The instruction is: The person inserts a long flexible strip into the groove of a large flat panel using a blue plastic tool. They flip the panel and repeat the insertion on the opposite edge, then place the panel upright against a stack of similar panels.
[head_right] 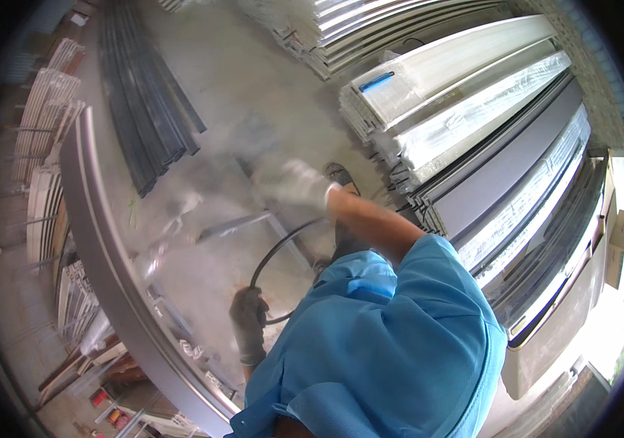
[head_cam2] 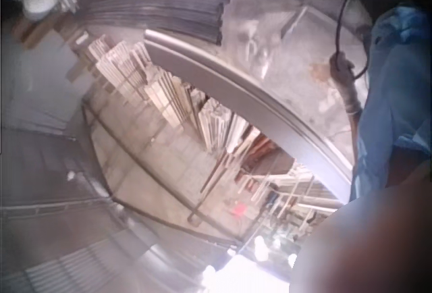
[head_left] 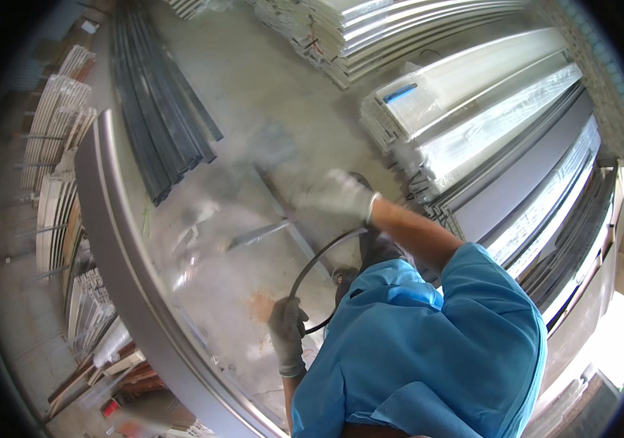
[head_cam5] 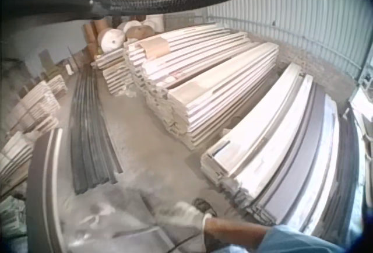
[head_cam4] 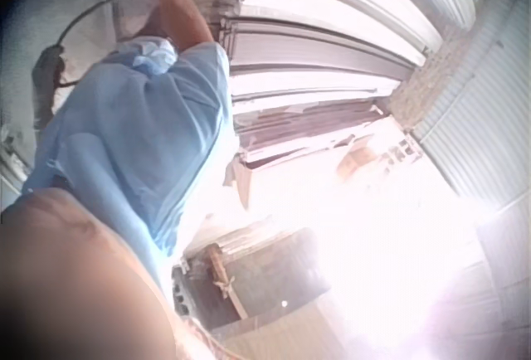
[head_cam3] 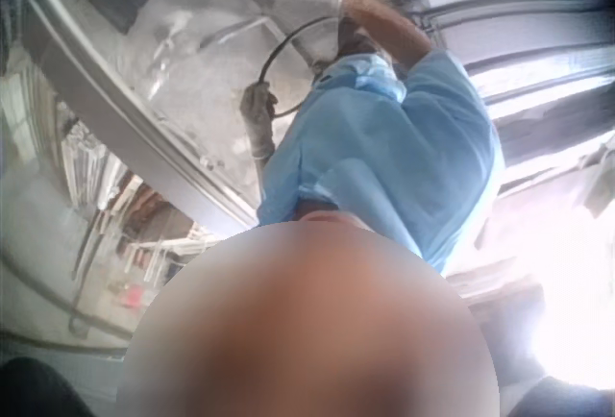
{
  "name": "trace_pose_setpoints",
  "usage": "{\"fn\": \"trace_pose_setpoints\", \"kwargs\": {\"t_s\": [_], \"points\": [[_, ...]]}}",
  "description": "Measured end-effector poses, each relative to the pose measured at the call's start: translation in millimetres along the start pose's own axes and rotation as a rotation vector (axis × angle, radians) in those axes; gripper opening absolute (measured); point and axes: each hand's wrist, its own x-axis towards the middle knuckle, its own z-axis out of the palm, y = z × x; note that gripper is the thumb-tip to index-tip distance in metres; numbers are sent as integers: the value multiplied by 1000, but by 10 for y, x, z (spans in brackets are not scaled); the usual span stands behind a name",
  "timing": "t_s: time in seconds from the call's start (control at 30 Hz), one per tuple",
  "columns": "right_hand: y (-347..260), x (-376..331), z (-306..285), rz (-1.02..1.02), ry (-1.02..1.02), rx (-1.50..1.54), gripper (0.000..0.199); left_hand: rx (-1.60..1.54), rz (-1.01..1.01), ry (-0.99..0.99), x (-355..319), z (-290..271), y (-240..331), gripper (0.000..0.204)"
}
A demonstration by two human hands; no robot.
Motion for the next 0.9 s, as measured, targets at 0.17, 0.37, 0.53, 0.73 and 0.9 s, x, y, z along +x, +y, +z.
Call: {"fn": "trace_pose_setpoints", "kwargs": {"t_s": [0.17, 0.37, 0.53, 0.73, 0.9], "points": [[2612, 621, -1495, 865, 877, 361, 47, -26, -22, -19, 819, 728, 275, 25], [5157, 848, -2225, 1186, 1007, 522, 74, 147, -82, -7, 1547, 1176, 755, 20], [5670, 866, -2307, 1394, 1041, 561, 31, 35, -152, 54, 1857, 1282, 1148, 16], [4696, 744, -2442, 1121, 945, 910, 13, -66, -24, 95, 1917, 1217, 1467, 21], [2980, 1262, -1989, 793, 633, 844, 16, -195, 125, 168, 1608, 908, 1665, 21]]}}
